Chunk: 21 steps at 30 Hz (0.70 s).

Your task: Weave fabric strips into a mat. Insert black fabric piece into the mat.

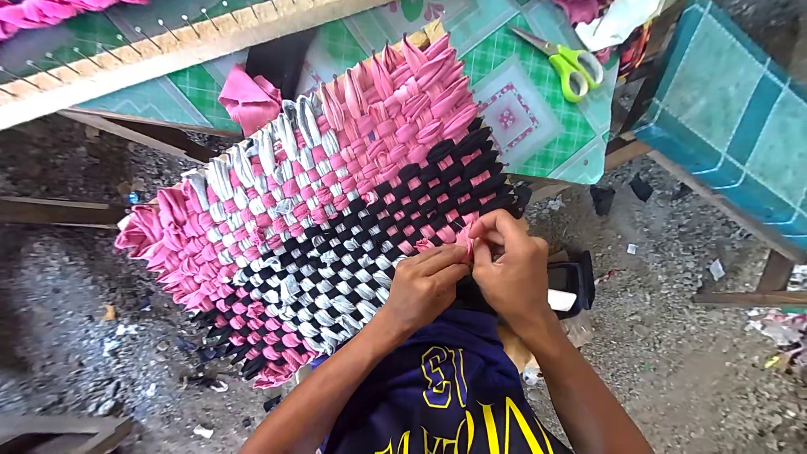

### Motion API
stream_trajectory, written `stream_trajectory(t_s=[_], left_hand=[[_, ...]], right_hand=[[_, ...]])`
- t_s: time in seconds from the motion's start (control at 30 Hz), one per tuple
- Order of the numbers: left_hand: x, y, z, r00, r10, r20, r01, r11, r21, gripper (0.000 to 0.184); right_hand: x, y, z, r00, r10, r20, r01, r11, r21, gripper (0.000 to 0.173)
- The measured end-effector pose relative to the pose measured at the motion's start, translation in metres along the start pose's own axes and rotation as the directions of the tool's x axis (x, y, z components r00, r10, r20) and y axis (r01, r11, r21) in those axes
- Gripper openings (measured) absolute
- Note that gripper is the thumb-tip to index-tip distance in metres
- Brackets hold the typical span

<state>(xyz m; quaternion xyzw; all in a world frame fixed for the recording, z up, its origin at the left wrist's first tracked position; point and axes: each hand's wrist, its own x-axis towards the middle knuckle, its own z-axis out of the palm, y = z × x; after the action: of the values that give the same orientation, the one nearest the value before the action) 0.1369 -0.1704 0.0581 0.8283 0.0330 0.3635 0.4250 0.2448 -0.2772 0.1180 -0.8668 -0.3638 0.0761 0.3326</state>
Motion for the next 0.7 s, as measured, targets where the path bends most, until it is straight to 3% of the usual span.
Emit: stream_trajectory(t_s=[0.1, 0.27, 0.4, 0.7], left_hand=[[0.009, -0.002, -0.006, 0.992, -0.118, 0.042, 0.119, 0.993, -0.012, 0.013], [0.020, -0.008, -0.018, 0.948, -0.316, 0.045, 0.318, 0.945, -0.073, 0.034], [0.018, -0.007, -0.018, 0.931, -0.363, 0.041, 0.365, 0.926, -0.099, 0.019], [0.003, 0.000, -0.009, 0.931, -0.364, 0.027, 0.362, 0.913, -0.190, 0.014]], right_hand=[[0.001, 0.003, -0.009, 0.999, 0.015, 0.045, -0.015, 1.000, 0.003, 0.016], [-0.001, 0.017, -0.028, 0.984, 0.115, 0.139, -0.135, 0.980, 0.144, 0.013], [-0.003, 0.021, -0.025, 0.977, 0.133, 0.168, -0.165, 0.967, 0.195, 0.009], [-0.001, 0.019, -0.001, 0.996, 0.073, 0.053, -0.090, 0.875, 0.476, 0.027]])
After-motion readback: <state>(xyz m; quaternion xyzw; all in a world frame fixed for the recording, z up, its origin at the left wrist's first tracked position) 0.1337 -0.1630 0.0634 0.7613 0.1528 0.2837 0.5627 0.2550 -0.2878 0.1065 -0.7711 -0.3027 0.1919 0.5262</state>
